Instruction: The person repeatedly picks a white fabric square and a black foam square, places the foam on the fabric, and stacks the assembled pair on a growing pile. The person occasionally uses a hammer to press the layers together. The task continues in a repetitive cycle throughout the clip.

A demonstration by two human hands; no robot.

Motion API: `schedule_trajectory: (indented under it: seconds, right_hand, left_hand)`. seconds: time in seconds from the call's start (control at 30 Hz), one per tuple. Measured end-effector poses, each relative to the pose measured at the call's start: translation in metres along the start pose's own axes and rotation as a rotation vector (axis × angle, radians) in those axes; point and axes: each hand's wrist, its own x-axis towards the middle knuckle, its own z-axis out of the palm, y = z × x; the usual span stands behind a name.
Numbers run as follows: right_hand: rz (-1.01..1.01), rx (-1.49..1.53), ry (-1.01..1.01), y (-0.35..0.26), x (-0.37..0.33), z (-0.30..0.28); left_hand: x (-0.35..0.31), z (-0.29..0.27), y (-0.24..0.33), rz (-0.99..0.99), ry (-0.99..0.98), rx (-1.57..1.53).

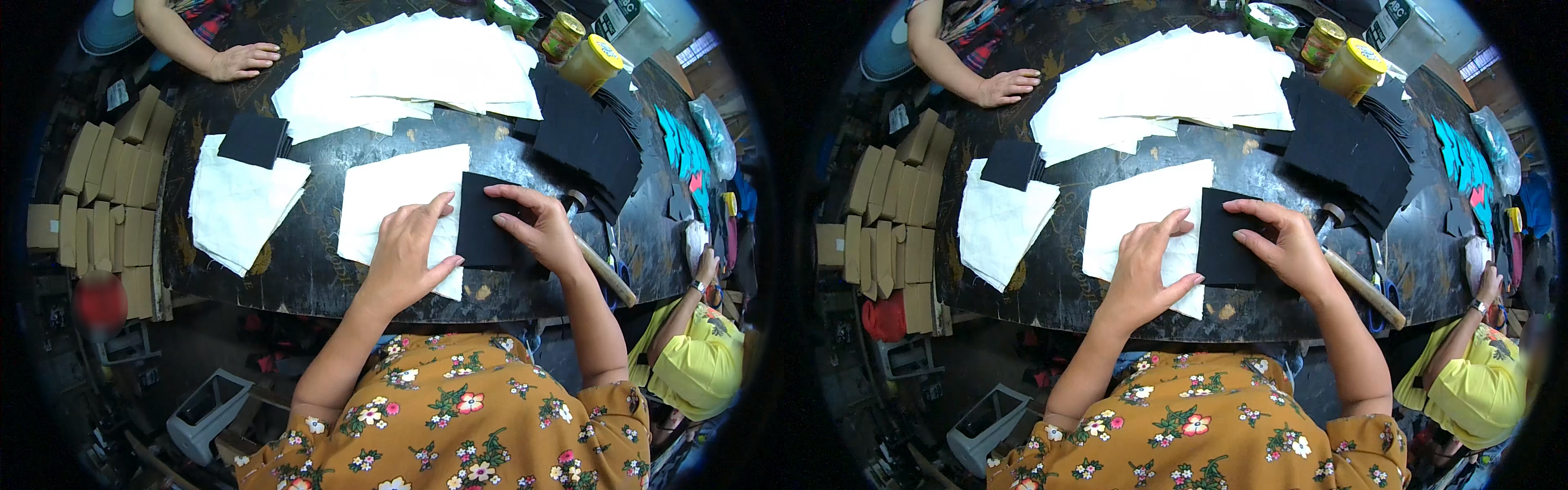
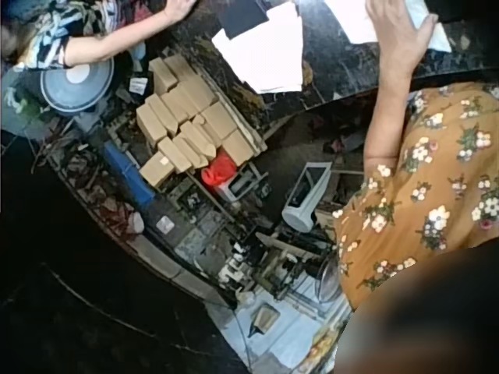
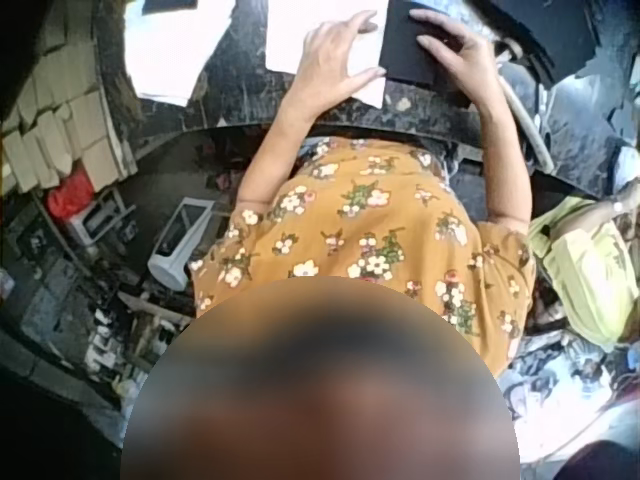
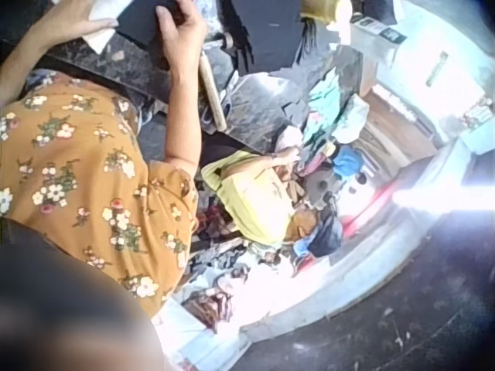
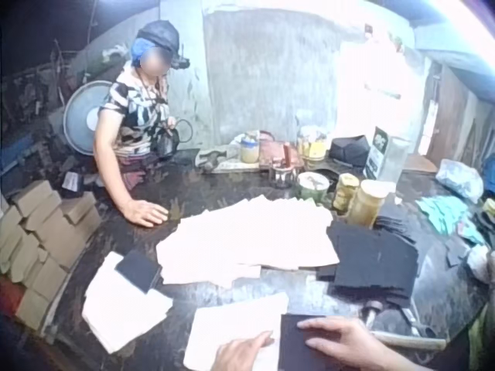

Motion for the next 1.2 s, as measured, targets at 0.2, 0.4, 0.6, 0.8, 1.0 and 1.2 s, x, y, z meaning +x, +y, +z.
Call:
schedule_trajectory:
  seconds: [0.2,0.4,0.6,0.8,1.0,1.2]
  right_hand:
    - [0.091,-0.064,-0.020,-0.003,0.007,0.001]
    - [-0.364,-0.744,0.168,-0.013,0.011,0.004]
    - [-0.452,-0.723,-0.145,-0.012,0.024,0.016]
    - [-0.420,-0.776,-0.208,-0.016,0.014,0.016]
    - [-0.429,-0.753,-0.181,-0.010,0.011,0.019]
    - [-0.446,-0.691,-0.182,-0.008,0.012,0.015]
  left_hand:
    - [-0.001,0.001,-0.003,0.045,-0.015,0.081]
    - [0.002,-0.004,0.003,0.058,-0.063,0.110]
    - [0.016,-0.026,0.004,0.052,-0.164,0.025]
    - [0.125,-0.089,-0.069,-0.077,0.273,0.064]
    - [0.243,-0.121,-0.163,-0.574,0.282,0.416]
    - [0.263,-0.110,-0.180,-0.656,0.214,0.231]
